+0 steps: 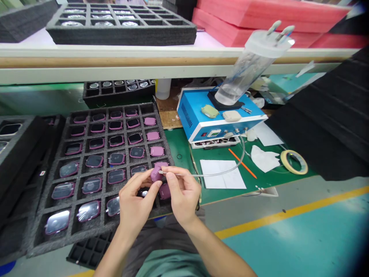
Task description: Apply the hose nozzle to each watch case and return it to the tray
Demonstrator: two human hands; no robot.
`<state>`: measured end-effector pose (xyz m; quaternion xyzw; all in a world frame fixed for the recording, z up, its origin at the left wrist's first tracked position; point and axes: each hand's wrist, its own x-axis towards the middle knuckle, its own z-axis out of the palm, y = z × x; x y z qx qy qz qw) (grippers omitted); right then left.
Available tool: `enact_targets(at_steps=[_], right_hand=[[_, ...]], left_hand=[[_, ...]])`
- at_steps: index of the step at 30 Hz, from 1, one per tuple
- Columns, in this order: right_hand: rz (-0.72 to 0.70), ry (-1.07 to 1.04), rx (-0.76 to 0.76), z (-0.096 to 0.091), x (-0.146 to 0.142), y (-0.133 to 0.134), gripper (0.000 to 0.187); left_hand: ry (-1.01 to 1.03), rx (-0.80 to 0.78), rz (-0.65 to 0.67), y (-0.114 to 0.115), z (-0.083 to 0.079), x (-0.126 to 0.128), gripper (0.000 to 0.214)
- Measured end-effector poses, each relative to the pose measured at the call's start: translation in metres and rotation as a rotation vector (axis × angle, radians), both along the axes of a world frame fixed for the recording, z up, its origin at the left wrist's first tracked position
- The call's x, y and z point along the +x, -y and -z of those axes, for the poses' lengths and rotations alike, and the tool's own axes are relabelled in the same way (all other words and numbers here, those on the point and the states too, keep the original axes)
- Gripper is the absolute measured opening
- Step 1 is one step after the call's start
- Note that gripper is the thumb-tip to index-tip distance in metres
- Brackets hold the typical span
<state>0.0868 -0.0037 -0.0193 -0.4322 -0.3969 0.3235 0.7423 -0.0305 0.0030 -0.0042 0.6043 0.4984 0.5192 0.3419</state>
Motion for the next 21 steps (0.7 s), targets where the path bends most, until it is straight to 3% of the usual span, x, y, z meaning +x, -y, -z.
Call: enact_targets(at_steps=[5,8,10,13,17,19,21], right_hand=[[-0.005,-0.014,0.000,0.001,0.000,0.002,0.012],[0.004,-0.051,-0.007,0.001,0.001,0.005,0.012],[-0.008,-0.060,-0.008,0.001,0.002,0.007,0.012],[-0.053,-0.040,-0.002,0.000,0.003,0.009,0.013],[-0.079,0.022,0.007,0.001,0.005,0.009,0.016],[-0.079,0.048,0.015,0.001,0.007,0.009,0.017],[-0.084,0.046,0.024,0.001,0.008,0.009,0.017]], left_hand=[[-0.170,0.063,0.014,0.004,-0.006,-0.011,0.024],[-0.436,0.160,0.042,-0.022,-0.026,-0.023,0.029],[-0.638,0.206,0.068,-0.063,-0.045,-0.025,0.033],[-0.861,0.193,0.133,-0.149,-0.068,-0.011,0.031],[-0.919,0.145,0.182,-0.249,-0.075,0.021,0.028],[-0.974,0.149,0.219,-0.273,-0.074,0.028,0.026],[-1.039,0.193,0.243,-0.275,-0.073,0.021,0.026]])
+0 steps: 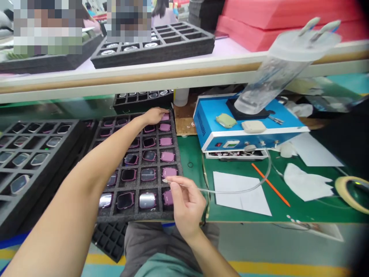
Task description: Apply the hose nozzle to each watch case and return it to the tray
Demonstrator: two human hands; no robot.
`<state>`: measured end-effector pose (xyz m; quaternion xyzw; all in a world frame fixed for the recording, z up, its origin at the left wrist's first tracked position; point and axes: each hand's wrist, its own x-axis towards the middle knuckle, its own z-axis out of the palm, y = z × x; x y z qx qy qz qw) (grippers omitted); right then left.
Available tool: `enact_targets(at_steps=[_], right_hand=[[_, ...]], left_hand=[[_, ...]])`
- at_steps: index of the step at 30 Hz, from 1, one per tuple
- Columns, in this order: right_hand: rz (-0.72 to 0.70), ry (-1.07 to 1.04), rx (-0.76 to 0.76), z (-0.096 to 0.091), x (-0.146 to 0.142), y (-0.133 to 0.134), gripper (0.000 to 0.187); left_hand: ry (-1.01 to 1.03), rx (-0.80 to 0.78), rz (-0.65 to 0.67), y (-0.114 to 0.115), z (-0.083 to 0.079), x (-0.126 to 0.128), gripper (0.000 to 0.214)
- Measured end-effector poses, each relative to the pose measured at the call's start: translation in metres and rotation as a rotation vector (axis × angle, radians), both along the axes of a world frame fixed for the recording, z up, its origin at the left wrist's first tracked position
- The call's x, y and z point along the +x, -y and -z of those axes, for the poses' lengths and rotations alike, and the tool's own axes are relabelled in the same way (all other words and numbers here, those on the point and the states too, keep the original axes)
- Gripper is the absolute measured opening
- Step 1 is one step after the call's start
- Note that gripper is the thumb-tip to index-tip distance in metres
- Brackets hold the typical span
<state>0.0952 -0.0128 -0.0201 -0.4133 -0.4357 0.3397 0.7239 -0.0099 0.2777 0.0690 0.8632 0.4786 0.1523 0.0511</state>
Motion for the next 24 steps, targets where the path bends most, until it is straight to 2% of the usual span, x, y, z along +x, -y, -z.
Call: enact_targets(at_steps=[2,3,4,6,9,11,13,15,17,21,24], right_hand=[[-0.004,-0.031,0.004,-0.001,0.002,0.000,0.016],[-0.007,-0.051,0.005,-0.001,0.002,0.001,0.015],[-0.004,-0.072,0.005,-0.001,0.003,0.001,0.014],[0.009,-0.107,-0.005,0.000,0.004,0.003,0.011],[0.024,-0.128,-0.057,0.002,0.005,0.006,0.009],[0.023,-0.131,-0.083,0.002,0.005,0.007,0.007],[0.025,-0.128,-0.086,0.003,0.003,0.008,0.007],[0.040,-0.123,-0.085,0.003,0.002,0.008,0.008],[0.061,-0.128,-0.096,0.003,0.000,0.007,0.010],[0.095,-0.168,-0.106,0.004,-0.003,0.005,0.013],[0.114,-0.147,-0.086,0.007,-0.005,0.003,0.013]], left_hand=[[-0.042,0.040,0.019,0.026,0.001,-0.020,0.030],[-0.051,0.045,0.016,0.049,0.001,-0.032,0.033],[-0.061,0.045,0.014,0.080,0.002,-0.045,0.034],[-0.093,0.034,0.036,0.155,0.005,-0.065,0.030],[-0.141,-0.017,0.137,0.265,0.014,-0.076,0.018],[-0.147,-0.016,0.115,0.308,0.024,-0.074,0.020],[-0.112,-0.056,0.054,0.320,0.032,-0.071,0.022],[-0.036,-0.130,0.004,0.313,0.034,-0.070,0.023],[0.122,-0.177,-0.068,0.302,0.033,-0.069,0.022],[0.759,-0.327,-0.329,0.290,0.038,-0.051,0.020],[1.141,-0.469,-0.401,0.289,0.055,-0.026,0.028]])
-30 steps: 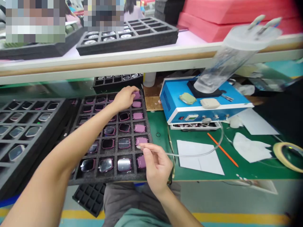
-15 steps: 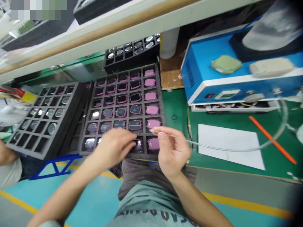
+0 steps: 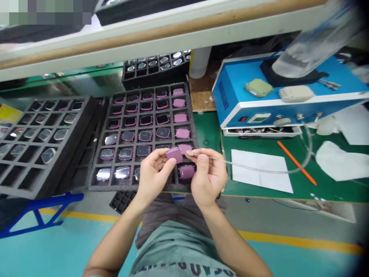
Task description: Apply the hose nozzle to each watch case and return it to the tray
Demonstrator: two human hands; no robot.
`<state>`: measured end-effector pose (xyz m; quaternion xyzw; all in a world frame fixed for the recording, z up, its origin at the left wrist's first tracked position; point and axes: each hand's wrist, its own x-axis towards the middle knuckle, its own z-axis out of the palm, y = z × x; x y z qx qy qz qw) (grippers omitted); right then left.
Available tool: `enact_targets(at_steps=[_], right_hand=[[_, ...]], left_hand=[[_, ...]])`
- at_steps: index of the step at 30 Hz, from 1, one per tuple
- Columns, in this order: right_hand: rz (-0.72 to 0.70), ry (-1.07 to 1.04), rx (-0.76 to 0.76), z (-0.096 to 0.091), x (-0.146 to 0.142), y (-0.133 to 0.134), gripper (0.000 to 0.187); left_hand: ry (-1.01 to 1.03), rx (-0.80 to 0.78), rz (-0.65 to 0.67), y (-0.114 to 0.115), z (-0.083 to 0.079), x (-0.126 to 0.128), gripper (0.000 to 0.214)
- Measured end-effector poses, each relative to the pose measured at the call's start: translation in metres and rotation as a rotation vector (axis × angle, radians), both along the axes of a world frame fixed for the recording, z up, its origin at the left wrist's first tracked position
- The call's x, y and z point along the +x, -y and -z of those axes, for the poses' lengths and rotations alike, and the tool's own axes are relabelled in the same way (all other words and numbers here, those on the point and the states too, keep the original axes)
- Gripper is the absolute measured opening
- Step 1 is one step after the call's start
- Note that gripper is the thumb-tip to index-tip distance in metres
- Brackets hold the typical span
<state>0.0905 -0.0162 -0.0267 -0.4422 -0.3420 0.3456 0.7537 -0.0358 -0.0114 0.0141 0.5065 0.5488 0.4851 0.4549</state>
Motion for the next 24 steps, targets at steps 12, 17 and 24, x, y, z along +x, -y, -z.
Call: enact_targets(at_steps=[12,17,24], right_hand=[[-0.013,0.132,-0.022,0.002,-0.004,0.001,0.011],[-0.013,0.157,-0.040,0.002,-0.003,0.001,0.013],[-0.004,0.198,-0.046,0.003,-0.001,-0.001,0.012]], left_hand=[[0.331,0.120,-0.215,0.000,0.025,0.014,0.036],[0.274,0.056,-0.132,-0.001,0.023,0.017,0.041],[0.283,0.052,-0.118,0.000,0.024,0.017,0.039]])
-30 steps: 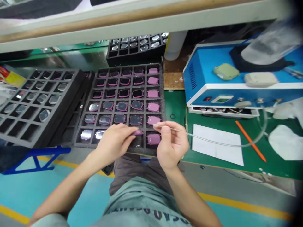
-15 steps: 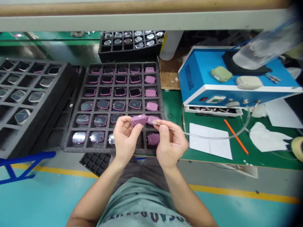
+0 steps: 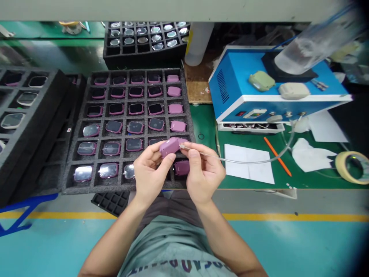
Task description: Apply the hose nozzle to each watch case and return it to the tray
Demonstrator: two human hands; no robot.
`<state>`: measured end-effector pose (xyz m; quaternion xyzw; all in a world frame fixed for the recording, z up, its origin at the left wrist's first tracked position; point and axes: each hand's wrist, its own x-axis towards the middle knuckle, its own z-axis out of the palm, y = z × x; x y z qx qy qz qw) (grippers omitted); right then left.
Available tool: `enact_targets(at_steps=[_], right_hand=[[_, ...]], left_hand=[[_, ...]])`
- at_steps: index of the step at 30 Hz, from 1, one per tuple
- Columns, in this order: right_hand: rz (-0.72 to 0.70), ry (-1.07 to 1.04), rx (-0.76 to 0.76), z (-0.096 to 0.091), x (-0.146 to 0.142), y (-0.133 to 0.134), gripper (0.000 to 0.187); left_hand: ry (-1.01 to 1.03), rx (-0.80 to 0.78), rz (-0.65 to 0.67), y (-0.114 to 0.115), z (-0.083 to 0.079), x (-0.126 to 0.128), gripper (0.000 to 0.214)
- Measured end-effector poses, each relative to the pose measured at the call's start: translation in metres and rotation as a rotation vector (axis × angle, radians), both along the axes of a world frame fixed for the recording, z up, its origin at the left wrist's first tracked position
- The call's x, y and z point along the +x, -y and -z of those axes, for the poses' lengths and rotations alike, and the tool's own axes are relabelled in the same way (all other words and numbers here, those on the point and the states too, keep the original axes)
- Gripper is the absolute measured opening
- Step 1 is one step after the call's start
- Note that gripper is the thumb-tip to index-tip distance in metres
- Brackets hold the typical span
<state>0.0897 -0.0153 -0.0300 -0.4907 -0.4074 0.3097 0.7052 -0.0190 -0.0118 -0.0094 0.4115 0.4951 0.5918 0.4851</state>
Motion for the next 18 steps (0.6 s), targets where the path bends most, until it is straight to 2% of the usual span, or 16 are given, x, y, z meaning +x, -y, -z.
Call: enact_targets(at_steps=[18], right_hand=[[0.003,0.009,0.002,-0.0001,0.0008,-0.0003,0.012]], left_hand=[[-0.014,0.006,0.002,0.0007,-0.0010,0.0006,0.037]])
